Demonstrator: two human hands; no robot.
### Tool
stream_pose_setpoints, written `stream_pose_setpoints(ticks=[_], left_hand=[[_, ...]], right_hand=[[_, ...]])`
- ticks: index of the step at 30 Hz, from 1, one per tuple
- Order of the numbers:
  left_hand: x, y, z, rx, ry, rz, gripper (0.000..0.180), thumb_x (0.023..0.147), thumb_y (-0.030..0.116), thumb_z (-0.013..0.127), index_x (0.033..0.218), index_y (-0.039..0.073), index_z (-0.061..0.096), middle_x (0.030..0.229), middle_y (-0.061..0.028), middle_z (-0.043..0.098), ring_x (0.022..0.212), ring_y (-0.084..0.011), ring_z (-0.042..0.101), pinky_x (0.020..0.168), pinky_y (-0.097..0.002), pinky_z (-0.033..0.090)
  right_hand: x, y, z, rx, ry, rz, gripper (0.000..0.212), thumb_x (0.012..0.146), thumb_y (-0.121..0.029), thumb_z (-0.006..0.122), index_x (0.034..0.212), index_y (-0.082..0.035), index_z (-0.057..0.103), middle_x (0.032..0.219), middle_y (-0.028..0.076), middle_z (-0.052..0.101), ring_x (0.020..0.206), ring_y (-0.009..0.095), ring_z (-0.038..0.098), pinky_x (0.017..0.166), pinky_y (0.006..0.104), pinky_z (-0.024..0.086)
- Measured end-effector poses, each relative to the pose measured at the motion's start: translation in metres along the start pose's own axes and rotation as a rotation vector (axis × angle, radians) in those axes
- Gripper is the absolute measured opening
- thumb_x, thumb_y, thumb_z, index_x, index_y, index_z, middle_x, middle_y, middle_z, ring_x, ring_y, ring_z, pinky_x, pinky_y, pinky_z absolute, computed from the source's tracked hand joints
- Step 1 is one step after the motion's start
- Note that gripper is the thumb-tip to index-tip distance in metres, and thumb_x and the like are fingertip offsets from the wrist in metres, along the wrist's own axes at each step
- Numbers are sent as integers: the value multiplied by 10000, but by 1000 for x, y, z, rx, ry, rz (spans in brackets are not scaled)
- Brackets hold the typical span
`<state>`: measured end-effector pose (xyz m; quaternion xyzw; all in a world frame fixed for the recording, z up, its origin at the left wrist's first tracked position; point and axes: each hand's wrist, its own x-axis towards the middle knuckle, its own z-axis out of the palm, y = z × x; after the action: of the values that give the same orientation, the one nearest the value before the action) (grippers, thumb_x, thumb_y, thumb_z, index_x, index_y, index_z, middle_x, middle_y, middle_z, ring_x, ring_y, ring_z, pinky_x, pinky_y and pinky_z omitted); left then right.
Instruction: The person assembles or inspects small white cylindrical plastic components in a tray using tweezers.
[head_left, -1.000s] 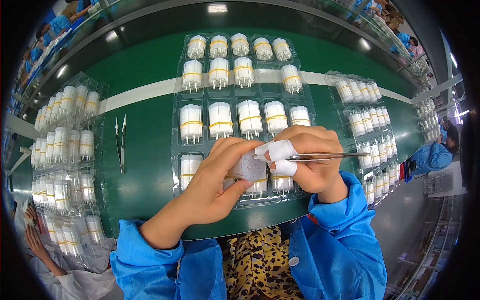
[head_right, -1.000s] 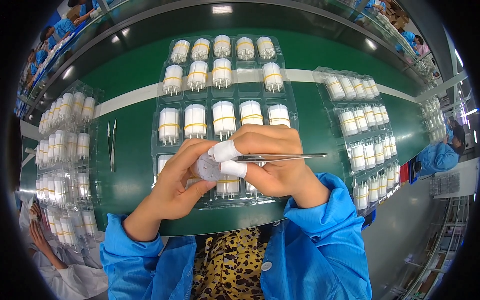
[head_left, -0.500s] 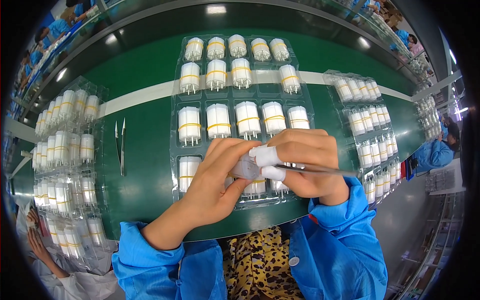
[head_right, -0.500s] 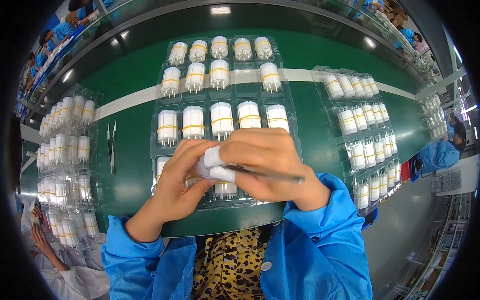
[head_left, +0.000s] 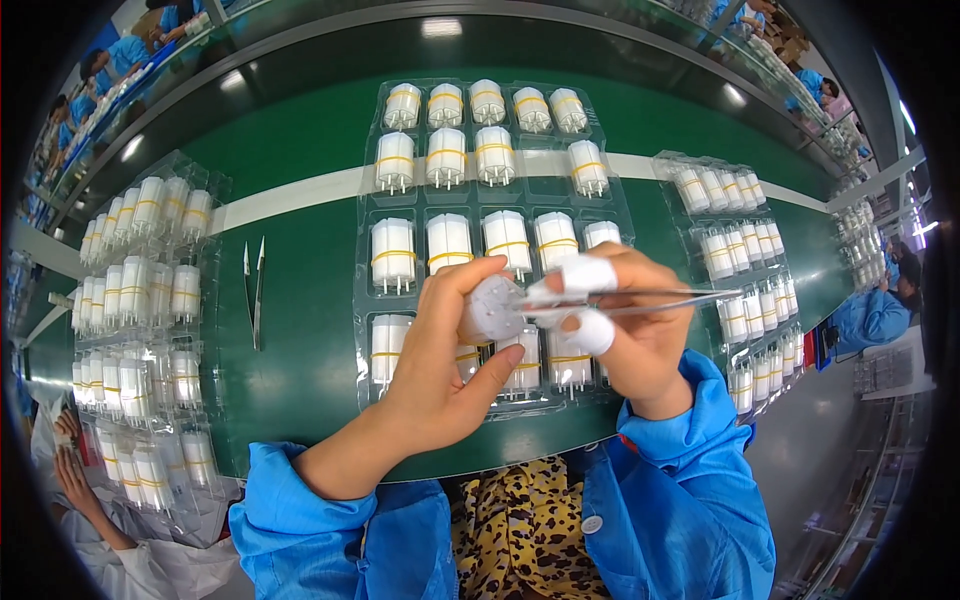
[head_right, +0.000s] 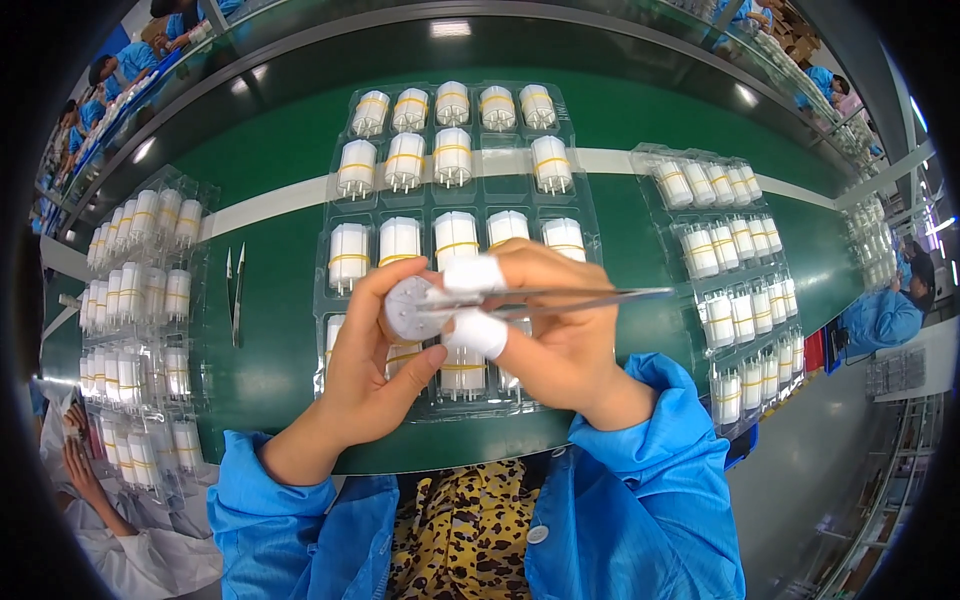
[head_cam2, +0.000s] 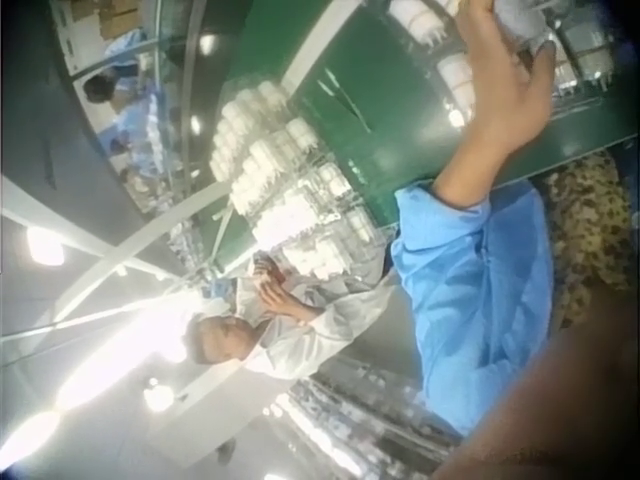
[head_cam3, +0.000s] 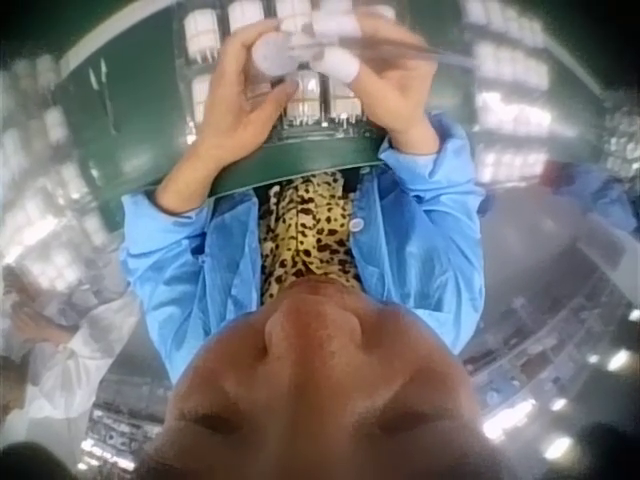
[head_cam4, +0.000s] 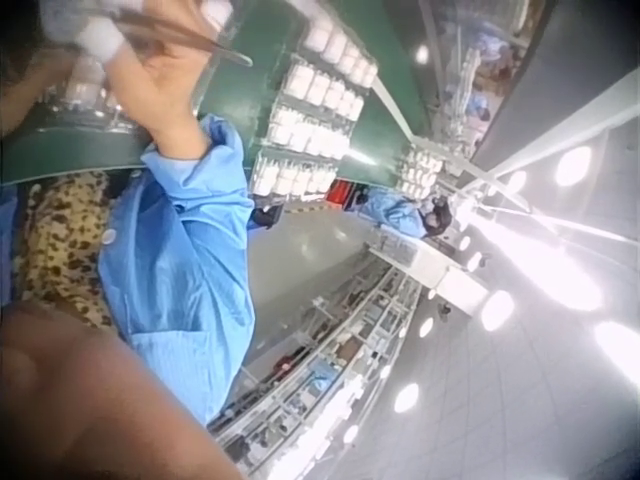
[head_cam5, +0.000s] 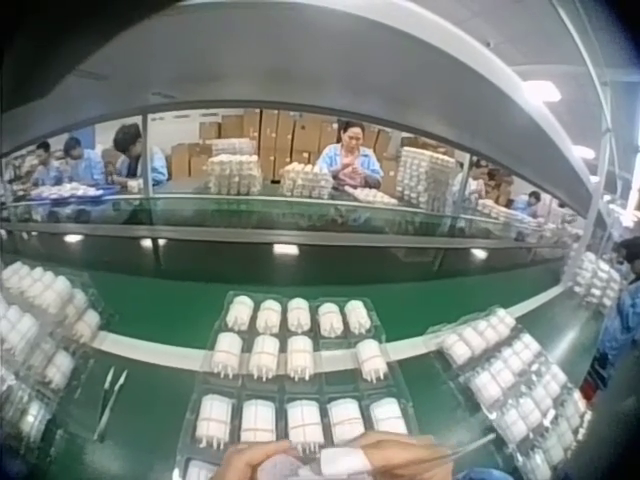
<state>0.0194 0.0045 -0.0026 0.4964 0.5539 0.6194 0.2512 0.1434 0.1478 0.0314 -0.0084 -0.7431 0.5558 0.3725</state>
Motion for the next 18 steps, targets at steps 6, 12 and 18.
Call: stream_pose_setpoints(ticks=[6,12,18], left_hand=[[2,-2,-2,244,-16,163,637,742,-125,565,1344,6,403,1208,-194,468,1052,-360,457,905,-410,391],[2,1,-3,272,-1,174,624,723,-136,562,1319,-1,436,1199,-195,469,1050,-358,460,891,-399,402],[3,4,-5,309,-16,170,632,712,-143,563,1315,3,445,1190,-193,471,1036,-359,462,884,-395,407]], right_hand=[[-2,3,1,-32,-90,-34,227,783,2,706,1006,11,668,907,131,685,803,193,657,691,285,512],[0,2,3,-29,-76,-46,213,784,15,696,995,8,668,879,127,678,774,186,647,663,280,502],[1,-1,2,-93,-101,-48,189,783,7,702,970,7,672,856,126,673,746,183,644,644,270,497]])
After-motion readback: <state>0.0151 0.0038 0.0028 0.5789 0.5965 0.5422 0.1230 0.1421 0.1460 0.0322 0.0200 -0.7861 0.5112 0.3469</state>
